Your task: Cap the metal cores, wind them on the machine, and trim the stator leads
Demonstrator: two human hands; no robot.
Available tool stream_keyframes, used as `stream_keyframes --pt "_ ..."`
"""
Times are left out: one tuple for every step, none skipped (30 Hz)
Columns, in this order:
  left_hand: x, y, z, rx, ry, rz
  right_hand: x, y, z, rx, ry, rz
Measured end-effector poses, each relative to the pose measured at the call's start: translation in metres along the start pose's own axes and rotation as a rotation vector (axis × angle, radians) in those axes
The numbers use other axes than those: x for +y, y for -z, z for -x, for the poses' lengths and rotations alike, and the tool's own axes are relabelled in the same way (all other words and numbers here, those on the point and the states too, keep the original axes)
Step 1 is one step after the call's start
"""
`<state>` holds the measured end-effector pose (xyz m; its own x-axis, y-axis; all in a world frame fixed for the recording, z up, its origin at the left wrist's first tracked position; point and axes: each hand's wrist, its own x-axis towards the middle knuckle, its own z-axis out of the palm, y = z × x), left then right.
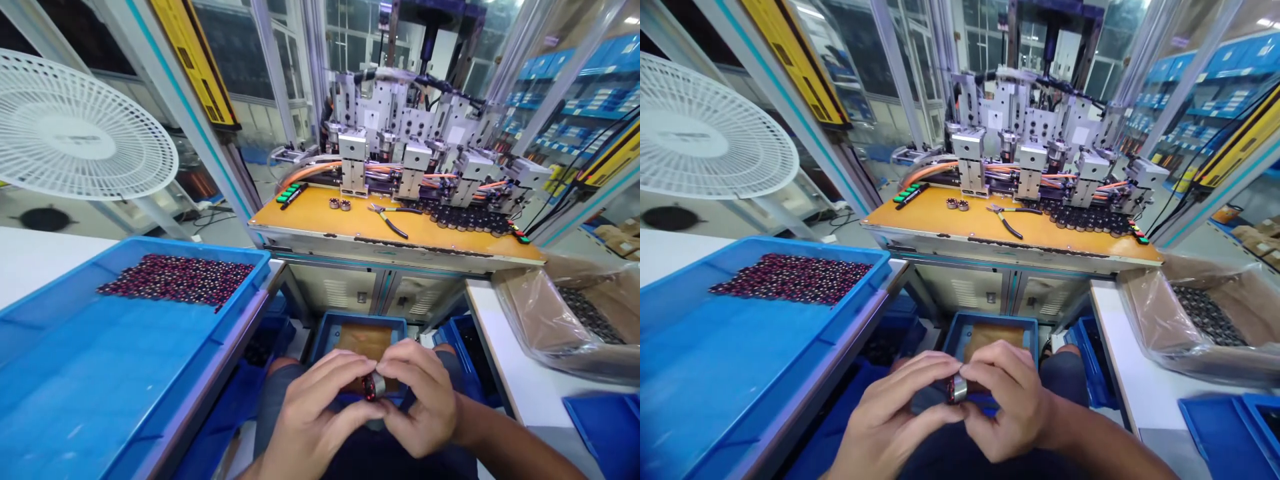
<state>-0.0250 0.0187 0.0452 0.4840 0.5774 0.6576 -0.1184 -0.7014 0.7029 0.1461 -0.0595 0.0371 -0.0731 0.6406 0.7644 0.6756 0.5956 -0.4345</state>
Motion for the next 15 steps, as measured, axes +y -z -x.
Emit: stream_keyframes --pt "-0.003 0.002 0.002 -0.005 -0.026 -0.027 -0.002 0.002 -0.003 -0.005 -0.043 -0.07" --pt "-0.005 0.005 0.003 -0.007 -0.056 -0.063 -0.003 0.004 -0.006 -0.004 -0.101 -0.134" --pt "-0.006 0.007 0.005 -0.01 -0.083 -0.105 -0.005 0.005 -0.008 0.007 -0.167 -0.189" --pt "-0.008 0.009 0.006 -0.01 -0.106 -0.149 -0.006 0.006 -0.01 0.019 -0.228 -0.229" --pt "-0.009 0.011 0.006 -0.01 -0.125 -0.192 -0.008 0.005 -0.012 0.026 -0.283 -0.256" --pt "-0.009 0.012 0.007 -0.014 -0.143 -0.229 -0.009 0.003 -0.012 0.021 -0.334 -0.272" --pt "-0.01 0.013 0.007 -0.018 -0.159 -0.26 -0.01 0.0 -0.013 0.008 -0.377 -0.282" --pt "-0.01 0.014 0.007 -0.022 -0.174 -0.287 -0.011 -0.003 -0.012 -0.007 -0.408 -0.293" --pt "-0.011 0.015 0.007 -0.027 -0.19 -0.311 -0.012 -0.006 -0.012 -0.019 -0.429 -0.302" --pt "-0.011 0.016 0.006 -0.033 -0.205 -0.328 -0.013 -0.009 -0.012 -0.027 -0.444 -0.308" --pt "-0.012 0.016 0.006 -0.045 -0.215 -0.342 -0.013 -0.01 -0.012 -0.032 -0.45 -0.311" --pt "-0.012 0.017 0.005 -0.051 -0.224 -0.35 -0.014 -0.01 -0.012 -0.04 -0.448 -0.311" --pt "-0.013 0.018 0.005 -0.052 -0.229 -0.353 -0.014 -0.009 -0.013 -0.055 -0.442 -0.305" --pt "-0.013 0.019 0.004 -0.057 -0.232 -0.35 -0.015 -0.007 -0.015 -0.078 -0.435 -0.292" --pt "-0.012 0.02 0.004 -0.059 -0.23 -0.341 -0.015 -0.003 -0.018 -0.105 -0.421 -0.276"
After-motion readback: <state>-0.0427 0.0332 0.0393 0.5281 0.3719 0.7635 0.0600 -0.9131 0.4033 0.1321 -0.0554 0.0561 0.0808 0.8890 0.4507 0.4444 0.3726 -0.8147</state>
